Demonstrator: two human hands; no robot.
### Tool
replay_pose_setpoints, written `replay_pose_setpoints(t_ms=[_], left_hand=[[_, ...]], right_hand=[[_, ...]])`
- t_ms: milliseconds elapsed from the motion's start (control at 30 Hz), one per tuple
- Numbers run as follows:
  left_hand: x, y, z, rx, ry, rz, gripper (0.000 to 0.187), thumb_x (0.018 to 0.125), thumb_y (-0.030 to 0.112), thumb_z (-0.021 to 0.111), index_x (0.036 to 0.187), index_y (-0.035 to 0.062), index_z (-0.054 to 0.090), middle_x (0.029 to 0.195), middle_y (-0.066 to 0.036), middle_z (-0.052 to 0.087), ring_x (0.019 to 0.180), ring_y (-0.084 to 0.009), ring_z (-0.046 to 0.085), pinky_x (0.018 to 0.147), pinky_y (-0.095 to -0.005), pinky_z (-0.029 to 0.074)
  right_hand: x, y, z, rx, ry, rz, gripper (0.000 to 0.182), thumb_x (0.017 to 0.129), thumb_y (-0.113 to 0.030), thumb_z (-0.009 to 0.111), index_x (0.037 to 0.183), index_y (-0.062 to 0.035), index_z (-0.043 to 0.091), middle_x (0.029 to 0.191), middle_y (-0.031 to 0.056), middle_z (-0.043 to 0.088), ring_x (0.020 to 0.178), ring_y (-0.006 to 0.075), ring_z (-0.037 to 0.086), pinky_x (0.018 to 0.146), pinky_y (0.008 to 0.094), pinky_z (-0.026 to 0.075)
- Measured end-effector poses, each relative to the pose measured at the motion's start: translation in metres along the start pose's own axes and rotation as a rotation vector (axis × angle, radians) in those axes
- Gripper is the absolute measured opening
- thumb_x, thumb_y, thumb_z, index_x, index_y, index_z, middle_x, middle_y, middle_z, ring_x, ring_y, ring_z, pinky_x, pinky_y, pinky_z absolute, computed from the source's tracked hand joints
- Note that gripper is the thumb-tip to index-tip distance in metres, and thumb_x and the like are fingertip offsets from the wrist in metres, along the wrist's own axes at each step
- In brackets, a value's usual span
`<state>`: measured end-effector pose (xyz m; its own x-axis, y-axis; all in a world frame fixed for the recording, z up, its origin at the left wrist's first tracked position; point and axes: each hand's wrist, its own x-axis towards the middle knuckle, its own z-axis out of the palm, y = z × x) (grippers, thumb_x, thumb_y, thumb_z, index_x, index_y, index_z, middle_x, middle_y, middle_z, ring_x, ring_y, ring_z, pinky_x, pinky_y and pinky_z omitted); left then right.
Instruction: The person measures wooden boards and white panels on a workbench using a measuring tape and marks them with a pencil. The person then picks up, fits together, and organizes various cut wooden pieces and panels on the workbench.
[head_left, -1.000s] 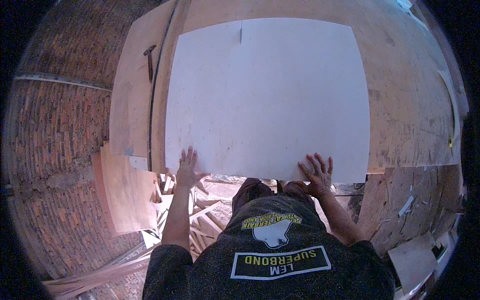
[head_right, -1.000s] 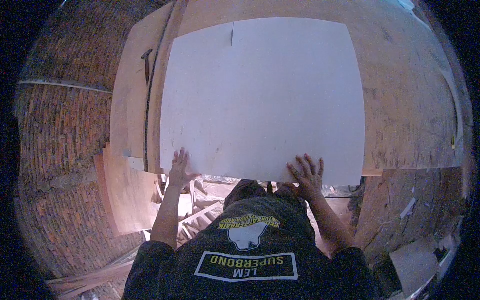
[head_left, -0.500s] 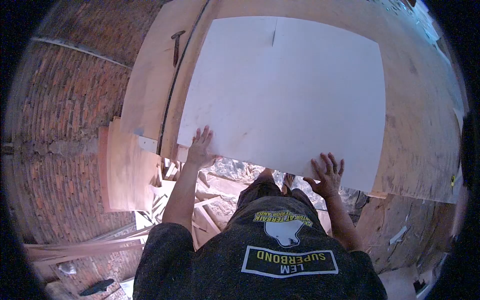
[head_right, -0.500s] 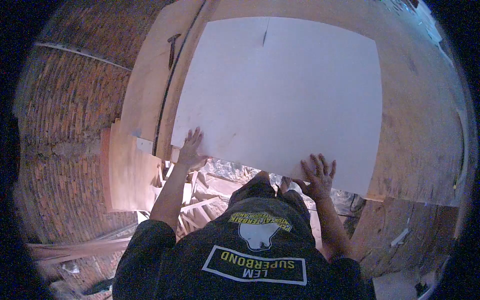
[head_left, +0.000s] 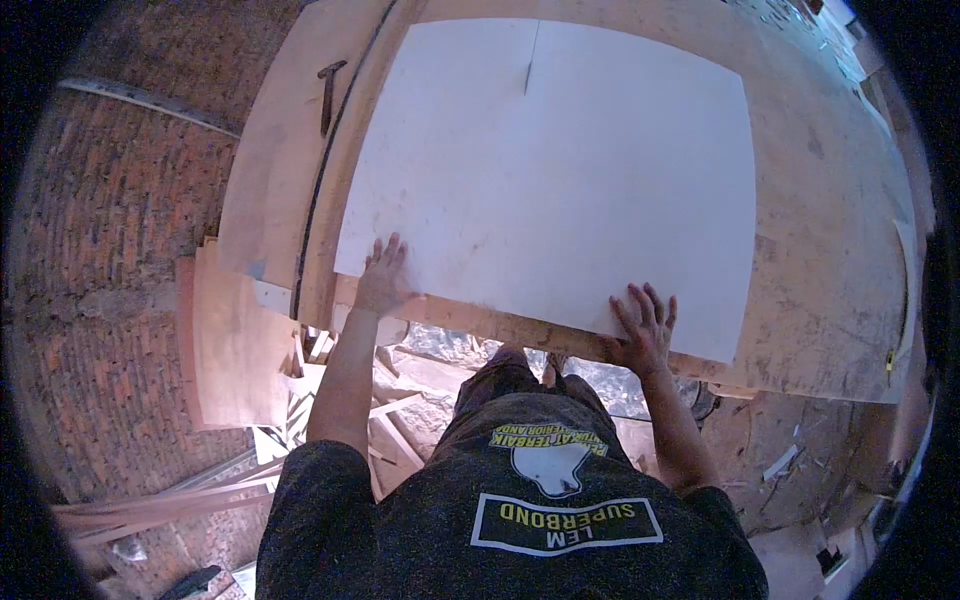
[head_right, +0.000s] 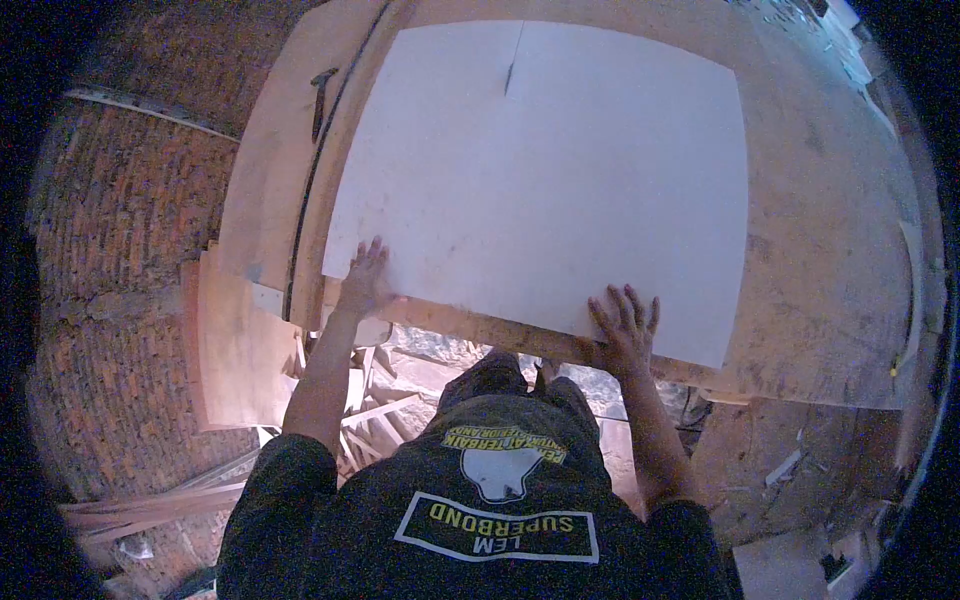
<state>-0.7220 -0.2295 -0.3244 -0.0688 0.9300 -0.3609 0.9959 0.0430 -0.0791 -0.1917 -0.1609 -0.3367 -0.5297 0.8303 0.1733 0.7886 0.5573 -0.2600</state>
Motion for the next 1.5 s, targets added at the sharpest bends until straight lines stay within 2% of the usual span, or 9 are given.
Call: replay_pose_setpoints(t_ms=[100, 200, 333, 733, 933, 1233, 1300, 1400, 1500], left_hand=[[0.013, 0.003, -0.004, 0.075, -0.024, -0.024, 0.121, 0.066, 0.075, 0.069, 0.156, 0.0089, 0.024, 0.166, -0.013, 0.006, 0.15, -0.0435, 0.007, 0.118, -0.0554, 0.024], [0.025, -0.006, 0.007, -0.018, 0.054, 0.003, 0.122, 0.062, 0.072, 0.073, 0.154, 0.0051, 0.029, 0.166, -0.014, 0.007, 0.149, -0.0464, 0.01, 0.116, -0.062, 0.023], [0.034, 0.0, -0.006, -0.003, 0.008, -0.029, 0.126, 0.061, 0.073, 0.075, 0.156, 0.0081, 0.024, 0.166, -0.011, 0.007, 0.15, -0.0437, 0.009, 0.117, -0.0578, 0.025], [0.073, -0.005, -0.017, -0.056, 0.11, 0.003, 0.118, 0.063, 0.066, 0.078, 0.154, 0.0088, 0.028, 0.165, -0.011, 0.012, 0.149, -0.0452, 0.015, 0.115, -0.061, 0.026], [0.091, -0.007, -0.017, -0.071, 0.121, 0.019, 0.12, 0.061, 0.07, 0.076, 0.154, 0.0098, 0.029, 0.165, -0.012, 0.013, 0.148, -0.0459, 0.015, 0.115, -0.0617, 0.026], [0.083, -0.011, -0.021, -0.142, 0.133, 0.007, 0.122, 0.058, 0.071, 0.078, 0.153, 0.0102, 0.032, 0.163, -0.015, 0.017, 0.148, -0.0466, 0.016, 0.117, -0.0595, 0.024], [0.08, -0.009, -0.038, -0.169, 0.109, 0.012, 0.12, 0.058, 0.07, 0.079, 0.153, 0.0106, 0.033, 0.163, -0.015, 0.017, 0.148, -0.0464, 0.016, 0.118, -0.0581, 0.023], [0.096, -0.019, -0.003, -0.109, 0.139, 0.005, 0.117, 0.06, 0.067, 0.08, 0.153, 0.0117, 0.033, 0.163, -0.015, 0.019, 0.148, -0.047, 0.016, 0.118, -0.0572, 0.023], [0.092, -0.01, -0.02, 0.038, 0.095, 0.006, 0.114, 0.065, 0.072, 0.072, 0.154, 0.0133, 0.033, 0.163, -0.017, 0.016, 0.147, -0.049, 0.016, 0.116, -0.0575, 0.028]], right_hand=[[0.012, 0.005, 0.0, -0.008, 0.021, -0.012, 0.071, 0.071, -0.052, 0.076, 0.135, -0.0278, 0.059, 0.148, 0.0081, 0.045, 0.142, 0.0333, 0.034, 0.117, 0.0633, 0.011], [0.019, 0.011, 0.001, 0.003, 0.018, -0.014, 0.072, 0.071, -0.05, 0.077, 0.137, -0.0283, 0.058, 0.148, 0.0081, 0.044, 0.142, 0.0334, 0.034, 0.117, 0.0631, 0.011], [0.026, 0.016, 0.001, 0.001, -0.013, 0.0, 0.073, 0.07, -0.048, 0.079, 0.137, -0.029, 0.058, 0.149, 0.0076, 0.044, 0.142, 0.0333, 0.034, 0.117, 0.0627, 0.011], [0.064, 0.033, -0.001, -0.001, -0.02, 0.024, 0.074, 0.071, -0.049, 0.078, 0.139, -0.0324, 0.055, 0.148, 0.0052, 0.046, 0.141, 0.032, 0.035, 0.117, 0.0642, 0.01], [0.073, 0.043, 0.008, -0.098, -0.013, 0.026, 0.075, 0.069, -0.055, 0.078, 0.136, -0.0277, 0.059, 0.148, 0.0055, 0.044, 0.142, 0.03, 0.034, 0.119, 0.0598, 0.013], [0.088, 0.001, -0.01, -0.097, -0.229, 0.198, 0.092, 0.067, -0.059, 0.079, 0.147, -0.0303, 0.045, 0.16, 0.0062, 0.029, 0.15, 0.0327, 0.018, 0.112, 0.074, 0.009], [0.089, 0.0, 0.0, -0.121, -0.201, 0.21, 0.095, 0.066, -0.06, 0.08, 0.148, -0.0314, 0.043, 0.161, 0.0069, 0.027, 0.151, 0.0329, 0.016, 0.11, 0.0755, 0.008], [0.091, 0.004, 0.012, -0.133, -0.174, 0.201, 0.096, 0.064, -0.06, 0.081, 0.148, -0.0329, 0.043, 0.161, 0.0075, 0.026, 0.151, 0.0328, 0.016, 0.111, 0.0752, 0.007], [0.091, 0.013, 0.016, -0.137, -0.193, 0.186, 0.097, 0.063, -0.059, 0.081, 0.148, -0.0342, 0.043, 0.161, 0.0074, 0.028, 0.151, 0.0325, 0.018, 0.112, 0.0735, 0.006]])
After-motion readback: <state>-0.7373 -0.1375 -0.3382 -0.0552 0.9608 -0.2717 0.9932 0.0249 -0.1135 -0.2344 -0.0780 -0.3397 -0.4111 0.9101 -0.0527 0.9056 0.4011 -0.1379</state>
